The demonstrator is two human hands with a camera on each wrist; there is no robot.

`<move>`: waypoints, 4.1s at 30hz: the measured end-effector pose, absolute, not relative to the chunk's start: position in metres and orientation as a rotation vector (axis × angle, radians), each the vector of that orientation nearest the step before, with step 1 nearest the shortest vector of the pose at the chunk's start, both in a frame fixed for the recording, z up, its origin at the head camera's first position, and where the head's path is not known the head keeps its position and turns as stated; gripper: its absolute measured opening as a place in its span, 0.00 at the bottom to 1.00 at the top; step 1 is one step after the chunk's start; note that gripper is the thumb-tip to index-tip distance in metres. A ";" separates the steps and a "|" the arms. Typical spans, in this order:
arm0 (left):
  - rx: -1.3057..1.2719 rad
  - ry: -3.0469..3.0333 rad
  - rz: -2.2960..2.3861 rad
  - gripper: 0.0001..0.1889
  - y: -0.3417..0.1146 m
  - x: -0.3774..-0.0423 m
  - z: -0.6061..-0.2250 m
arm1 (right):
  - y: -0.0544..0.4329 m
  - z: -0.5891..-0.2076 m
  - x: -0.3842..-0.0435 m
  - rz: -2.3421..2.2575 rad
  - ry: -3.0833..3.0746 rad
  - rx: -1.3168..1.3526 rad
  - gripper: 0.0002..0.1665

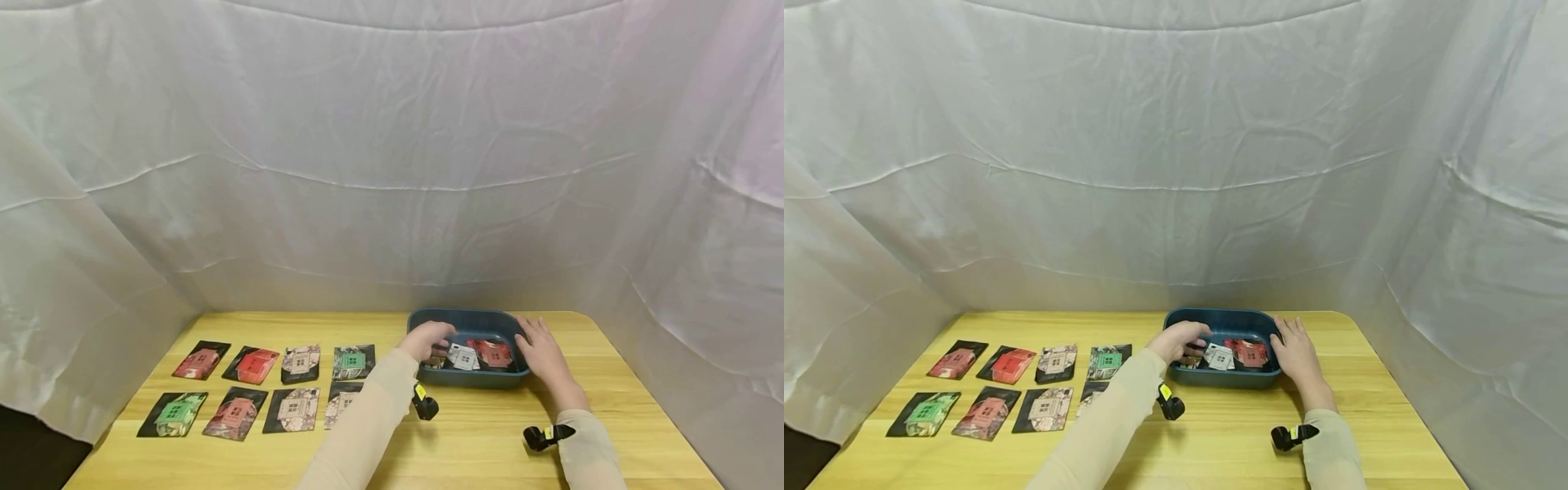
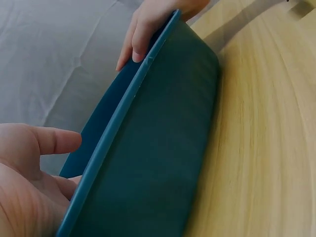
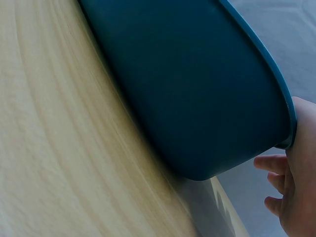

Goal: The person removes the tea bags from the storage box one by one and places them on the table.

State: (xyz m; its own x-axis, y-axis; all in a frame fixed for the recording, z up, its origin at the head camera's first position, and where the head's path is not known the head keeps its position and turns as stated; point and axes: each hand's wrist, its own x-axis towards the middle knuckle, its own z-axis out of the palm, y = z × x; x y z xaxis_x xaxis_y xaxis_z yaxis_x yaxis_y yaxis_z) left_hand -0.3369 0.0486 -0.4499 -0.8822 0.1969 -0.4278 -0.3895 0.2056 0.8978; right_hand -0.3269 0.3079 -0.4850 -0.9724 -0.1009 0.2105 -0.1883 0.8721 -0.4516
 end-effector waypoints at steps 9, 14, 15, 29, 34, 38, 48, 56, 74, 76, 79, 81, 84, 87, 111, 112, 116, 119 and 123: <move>-0.190 1.943 1.764 0.26 0.053 -0.336 -0.449 | 0.308 -0.485 -0.327 0.718 -2.855 0.229 0.31; -0.191 1.972 1.755 0.29 0.053 -0.334 -0.451 | 0.307 -0.485 -0.327 0.717 -2.856 0.232 0.31; -0.189 1.970 1.753 0.29 0.053 -0.334 -0.450 | 0.307 -0.485 -0.327 0.720 -2.857 0.230 0.31; -0.151 1.888 1.736 0.23 0.053 -0.339 -0.453 | 0.308 -0.484 -0.326 0.728 -2.868 0.219 0.32; -0.150 1.733 1.823 0.30 0.058 -0.341 -0.454 | 0.307 -0.483 -0.327 0.729 -2.868 0.224 0.32; -0.147 1.673 1.858 0.31 0.062 -0.341 -0.454 | 0.307 -0.483 -0.327 0.729 -2.869 0.224 0.32; -0.092 1.696 1.849 0.17 0.063 -0.338 -0.454 | 0.307 -0.484 -0.325 0.720 -2.858 0.227 0.31; -0.098 1.683 1.879 0.20 0.053 -0.336 -0.446 | 0.308 -0.485 -0.326 0.746 -2.868 0.222 0.32; -0.093 1.653 1.993 0.20 0.019 -0.326 -0.435 | 0.308 -0.486 -0.325 0.744 -2.875 0.224 0.32; -0.084 1.631 2.020 0.20 0.014 -0.323 -0.433 | 0.308 -0.485 -0.325 0.746 -2.875 0.225 0.32; -0.062 1.611 2.052 0.21 0.006 -0.318 -0.430 | 0.307 -0.484 -0.325 0.744 -2.880 0.221 0.32; -0.053 1.600 2.072 0.21 0.000 -0.314 -0.428 | 0.307 -0.483 -0.325 0.741 -2.882 0.221 0.32; -0.041 1.573 2.106 0.22 -0.011 -0.309 -0.424 | 0.306 -0.483 -0.324 0.748 -2.882 0.220 0.32; -0.043 1.522 2.159 0.22 -0.024 -0.305 -0.421 | 0.306 -0.482 -0.323 0.757 -2.883 0.219 0.32; -0.053 1.551 2.264 0.26 -0.149 -0.242 -0.437 | 0.306 -0.485 -0.326 0.799 -2.891 0.209 0.32; -0.063 1.559 2.269 0.26 -0.155 -0.239 -0.437 | 0.306 -0.485 -0.326 0.802 -2.891 0.209 0.32; -0.075 1.602 2.273 0.23 -0.185 -0.225 -0.440 | 0.305 -0.486 -0.326 0.803 -2.887 0.214 0.33; -0.068 1.608 2.284 0.20 -0.208 -0.214 -0.441 | 0.306 -0.487 -0.326 0.806 -2.883 0.216 0.32; -0.047 1.595 2.295 0.18 -0.238 -0.200 -0.442 | 0.306 -0.487 -0.326 0.822 -2.879 0.210 0.33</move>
